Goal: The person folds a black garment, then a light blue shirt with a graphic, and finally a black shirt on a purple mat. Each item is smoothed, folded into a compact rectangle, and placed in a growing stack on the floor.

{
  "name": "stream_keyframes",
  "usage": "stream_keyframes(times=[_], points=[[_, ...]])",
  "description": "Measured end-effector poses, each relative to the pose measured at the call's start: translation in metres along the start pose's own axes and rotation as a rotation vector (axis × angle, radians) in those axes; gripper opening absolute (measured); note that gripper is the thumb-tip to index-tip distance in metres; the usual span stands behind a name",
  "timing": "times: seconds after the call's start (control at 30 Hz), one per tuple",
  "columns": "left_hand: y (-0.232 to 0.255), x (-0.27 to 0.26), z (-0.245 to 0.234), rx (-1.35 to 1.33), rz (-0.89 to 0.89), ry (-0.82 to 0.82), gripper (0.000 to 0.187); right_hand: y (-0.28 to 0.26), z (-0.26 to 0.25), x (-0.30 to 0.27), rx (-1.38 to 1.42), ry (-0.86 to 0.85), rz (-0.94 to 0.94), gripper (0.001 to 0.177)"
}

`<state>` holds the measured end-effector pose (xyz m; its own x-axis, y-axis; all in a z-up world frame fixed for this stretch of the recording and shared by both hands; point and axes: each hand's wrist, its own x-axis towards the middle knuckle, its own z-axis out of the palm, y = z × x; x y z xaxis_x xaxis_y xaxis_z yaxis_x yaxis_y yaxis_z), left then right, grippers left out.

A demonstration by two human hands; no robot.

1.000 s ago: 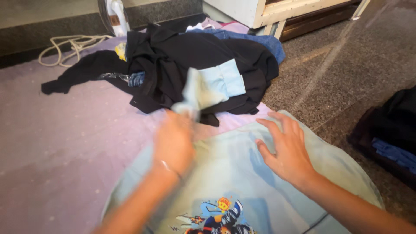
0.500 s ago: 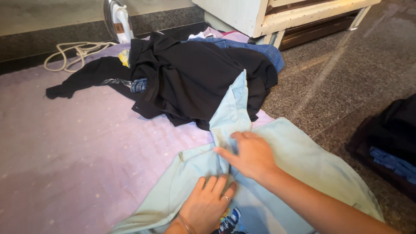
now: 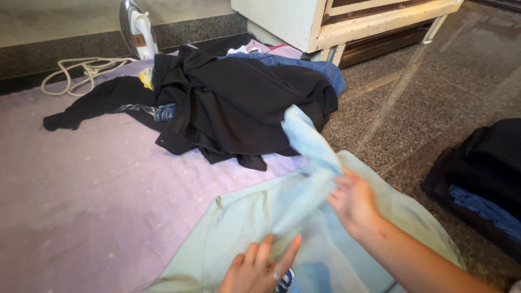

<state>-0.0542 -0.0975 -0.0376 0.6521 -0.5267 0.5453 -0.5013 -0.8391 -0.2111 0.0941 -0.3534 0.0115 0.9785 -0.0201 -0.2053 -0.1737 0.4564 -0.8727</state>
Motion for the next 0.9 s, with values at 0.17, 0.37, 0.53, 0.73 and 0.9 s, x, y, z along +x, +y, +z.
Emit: stream_keyframes(times=[0.17,0.37,0.53,0.73,0.9], points=[[-0.015,-0.033,-0.005,-0.028,0.028,-0.012,0.081,-0.022,-0.078,-0.065,-0.166,0.288,0.090,0.050],[-0.063,-0.039,-0.025,-0.473,0.010,-0.753,0.068,-0.041,-0.066,-0.081,-1.132,0.344,-0.442,0.067],[-0.105,-0.002,-0.061,-0.955,-0.021,-0.477,0.035,-0.047,-0.013,-0.066,-1.679,-0.116,-0.763,0.063],[-0.103,0.068,-0.045,-0.731,-0.349,-0.311,0.042,-0.023,-0.026,-0.027,-1.301,0.108,-0.530,0.029],[-0.121,0.066,-0.035,-0.724,-0.296,-0.377,0.042,-0.021,-0.118,-0.001,-0.460,0.595,-0.242,0.018]])
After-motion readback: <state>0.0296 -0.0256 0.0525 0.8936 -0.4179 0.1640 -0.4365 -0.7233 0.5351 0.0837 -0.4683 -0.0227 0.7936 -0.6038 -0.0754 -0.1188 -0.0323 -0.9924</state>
